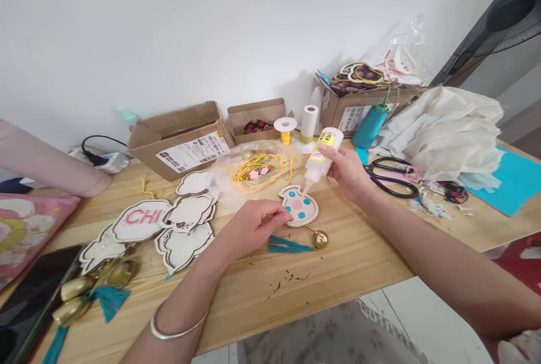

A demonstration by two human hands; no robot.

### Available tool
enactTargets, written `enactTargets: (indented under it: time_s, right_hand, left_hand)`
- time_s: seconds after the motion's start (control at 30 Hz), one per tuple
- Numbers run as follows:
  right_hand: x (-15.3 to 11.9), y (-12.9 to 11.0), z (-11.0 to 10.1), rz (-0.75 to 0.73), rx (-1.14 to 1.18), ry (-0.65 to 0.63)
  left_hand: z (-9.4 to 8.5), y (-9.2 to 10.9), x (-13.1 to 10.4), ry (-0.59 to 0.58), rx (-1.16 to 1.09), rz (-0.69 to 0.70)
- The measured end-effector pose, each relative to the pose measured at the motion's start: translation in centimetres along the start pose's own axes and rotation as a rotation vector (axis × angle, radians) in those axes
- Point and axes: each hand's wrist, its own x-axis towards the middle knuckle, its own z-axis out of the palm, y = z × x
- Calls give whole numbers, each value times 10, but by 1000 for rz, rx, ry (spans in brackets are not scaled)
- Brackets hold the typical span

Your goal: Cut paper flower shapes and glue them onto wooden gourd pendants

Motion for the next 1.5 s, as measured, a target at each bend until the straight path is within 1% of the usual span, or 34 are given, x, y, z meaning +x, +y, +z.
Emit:
enactTargets:
  time_s: [0.13,0.27,0.4,0.5,0.7,0.87,1.37,1.5]
  right_hand:
    - [-2,-6,1,149,177,-27]
    - [-4,-11,3,221,266,-56]
    - [-2,-11,2,255,300,-77]
    - [1,-7,1,211,228,-49]
    - [5,3,-1,27,-48,-12]
    - [7,6,-2,-24,-202,16]
    - [4,3,0,-76,-270,-13]
    - [4,3,-1,-79,-247,-16]
  left_hand:
    - [0,0,0,-5,5,3]
    - [-1,1,-1,6,23,22]
    - [0,2,-1,4,41,38]
    - [0,2,0,0,47,39]
    - [0,2,0,-14,59,36]
    - [1,2,0,-24,66,41]
    - [2,0,0,-26,65,54]
    - [2,0,-1,-32,58,50]
